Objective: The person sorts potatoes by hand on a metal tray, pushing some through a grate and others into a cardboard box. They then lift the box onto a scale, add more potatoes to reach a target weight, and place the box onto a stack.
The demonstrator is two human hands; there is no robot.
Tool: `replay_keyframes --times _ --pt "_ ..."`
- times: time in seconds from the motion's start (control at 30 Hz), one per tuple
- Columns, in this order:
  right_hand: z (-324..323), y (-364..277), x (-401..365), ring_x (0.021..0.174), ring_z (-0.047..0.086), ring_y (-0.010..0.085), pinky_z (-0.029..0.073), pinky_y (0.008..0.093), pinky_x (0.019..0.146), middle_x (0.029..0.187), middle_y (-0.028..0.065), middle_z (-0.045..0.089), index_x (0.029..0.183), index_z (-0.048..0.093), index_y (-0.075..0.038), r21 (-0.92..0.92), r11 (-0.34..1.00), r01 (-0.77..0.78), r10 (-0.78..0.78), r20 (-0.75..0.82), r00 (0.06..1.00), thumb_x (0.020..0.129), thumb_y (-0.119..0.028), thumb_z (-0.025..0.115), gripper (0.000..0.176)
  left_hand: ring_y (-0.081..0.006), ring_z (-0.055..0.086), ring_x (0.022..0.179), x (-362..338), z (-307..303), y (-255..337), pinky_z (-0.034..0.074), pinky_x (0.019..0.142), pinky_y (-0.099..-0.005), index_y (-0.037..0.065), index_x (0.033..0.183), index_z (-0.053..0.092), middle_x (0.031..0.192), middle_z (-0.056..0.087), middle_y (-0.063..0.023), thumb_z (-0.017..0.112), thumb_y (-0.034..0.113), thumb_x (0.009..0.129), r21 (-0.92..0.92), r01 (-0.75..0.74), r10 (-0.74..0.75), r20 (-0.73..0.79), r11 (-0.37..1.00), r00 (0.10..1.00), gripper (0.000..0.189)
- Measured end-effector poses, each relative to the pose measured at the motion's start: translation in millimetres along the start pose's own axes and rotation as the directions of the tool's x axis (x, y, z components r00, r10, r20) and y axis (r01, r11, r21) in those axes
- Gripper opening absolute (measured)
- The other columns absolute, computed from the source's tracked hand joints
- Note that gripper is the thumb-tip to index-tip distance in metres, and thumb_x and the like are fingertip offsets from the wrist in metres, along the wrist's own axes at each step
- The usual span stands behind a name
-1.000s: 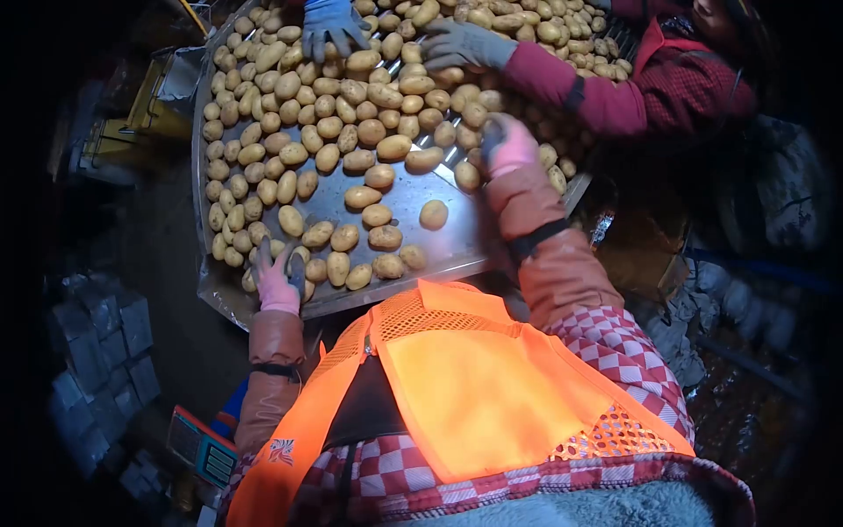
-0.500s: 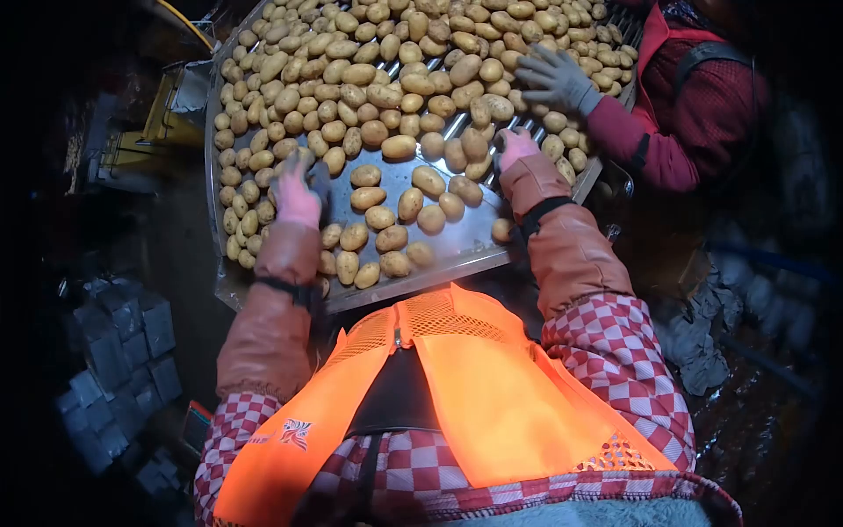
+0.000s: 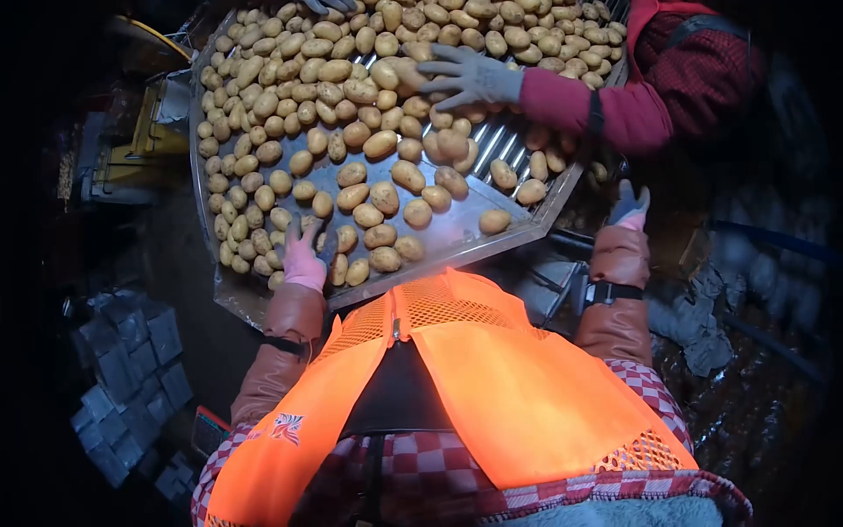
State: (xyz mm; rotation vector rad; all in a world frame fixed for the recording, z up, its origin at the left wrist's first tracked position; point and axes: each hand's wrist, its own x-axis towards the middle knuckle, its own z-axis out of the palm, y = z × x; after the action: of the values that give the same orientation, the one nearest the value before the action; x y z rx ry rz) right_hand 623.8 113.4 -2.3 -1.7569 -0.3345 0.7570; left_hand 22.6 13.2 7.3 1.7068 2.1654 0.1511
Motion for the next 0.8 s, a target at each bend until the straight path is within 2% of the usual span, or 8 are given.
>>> replay_keyframes --times 0.17,0.2,0.27,0.4,0.47,0.53,0.6,0.8 --pt "99.9 -1.9 -107.0 0.09 0.06 0.0141 0.051 0.0277 0.076 0.112 0.0068 0.064 0.131 0.056 -0.002 -0.079 0.988 0.133 -0.071 0.529 0.845 0.096 -0.012 0.061 0.037 -0.0314 0.04 0.135 -0.3 1.0 46.1 0.032 0.109 -0.053 0.023 0.127 0.062 0.148 0.041 -0.0127 0.066 0.014 0.079 -0.256 -0.103 0.108 0.007 0.961 0.994 0.049" --pt "121.2 32.2 -96.8 0.093 0.06 0.0146 0.051 0.0281 0.079 0.112 0.0067 0.064 0.131 0.056 -0.002 -0.151 0.855 0.497 -0.272 0.685 0.676 0.095 -0.011 0.062 0.038 -0.0307 0.041 0.134 0.8 11.1 55.4 0.031 0.109 -0.0548 0.024 0.127 0.062 0.146 0.043 -0.0114 0.066 0.016 0.079 -0.239 -0.287 0.285 -0.043 0.928 0.958 0.049" --pt "169.6 21.2 -175.1 0.1 0.061 0.0157 0.051 0.0293 0.086 0.119 0.0076 0.063 0.133 0.055 -0.002 -0.122 0.979 0.162 0.007 0.818 0.575 0.094 -0.014 0.064 0.041 -0.0341 0.043 0.129 -0.2 18.7 76.2 0.03 0.107 -0.06 0.022 0.124 0.063 0.139 0.048 -0.01 0.07 0.031 0.076 0.147 -0.473 0.485 -0.058 0.869 0.873 0.05" --pt "231.3 19.6 -223.5 0.098 0.063 0.0206 0.051 0.0307 0.087 0.117 0.0114 0.066 0.129 0.06 -0.005 0.073 0.611 0.788 -0.263 0.958 0.115 0.09 -0.015 0.069 0.041 -0.0307 0.038 0.135 0.8 15.7 26.6 0.024 0.107 -0.0639 0.026 0.123 0.064 0.142 0.045 -0.0042 0.07 0.039 0.075 0.203 -0.267 0.293 -0.113 0.942 0.949 0.05" --pt "255.9 13.7 -224.0 0.105 0.064 0.0277 0.051 0.036 0.09 0.116 0.0137 0.066 0.125 0.064 -0.014 0.0 0.581 0.814 -0.216 0.964 0.154 0.087 -0.022 0.072 0.04 -0.0304 0.036 0.136 -11.2 23.7 -13.1 0.023 0.109 -0.0623 0.029 0.122 0.064 0.142 0.045 -0.0031 0.072 0.041 0.073 0.319 -0.147 0.223 -0.218 0.936 0.95 0.052" --pt "280.3 -6.7 -229.5 0.118 0.057 0.032 0.048 0.0432 0.097 0.13 0.0148 0.058 0.131 0.059 -0.017 0.027 0.115 0.993 -0.357 0.934 0.015 0.084 -0.033 0.075 0.053 -0.0281 0.036 0.137 -25.0 0.3 -19.5 0.022 0.109 -0.0621 0.029 0.119 0.065 0.142 0.045 -0.0012 0.071 0.037 0.074 0.201 -0.043 0.078 -0.174 0.979 0.982 0.046" --pt "286.6 -2.3 -242.8 0.132 0.041 0.0397 0.043 0.054 0.102 0.148 0.0161 0.039 0.141 0.048 -0.023 -0.23 -0.081 0.97 -0.19 0.959 0.212 0.079 -0.041 0.077 0.071 -0.0256 0.035 0.137 -37.5 -12.9 -32.4 0.022 0.109 -0.0625 0.027 0.116 0.065 0.142 0.044 -0.0008 0.067 0.027 0.08 0.114 0.046 -0.028 -0.157 0.992 0.987 0.036" --pt "279.5 6.6 -327.1 0.132 0.032 0.0494 0.038 0.0637 0.101 0.14 0.0137 0.043 0.136 0.048 -0.024 -0.214 -0.213 0.953 0.162 0.955 0.25 0.079 -0.041 0.07 0.064 -0.0233 0.043 0.133 -27.8 -30.5 -74.0 0.022 0.112 -0.0594 0.022 0.114 0.067 0.133 0.057 -0.0023 0.066 0.04 0.084 0.152 0.578 -0.521 -0.295 0.802 0.801 0.035"
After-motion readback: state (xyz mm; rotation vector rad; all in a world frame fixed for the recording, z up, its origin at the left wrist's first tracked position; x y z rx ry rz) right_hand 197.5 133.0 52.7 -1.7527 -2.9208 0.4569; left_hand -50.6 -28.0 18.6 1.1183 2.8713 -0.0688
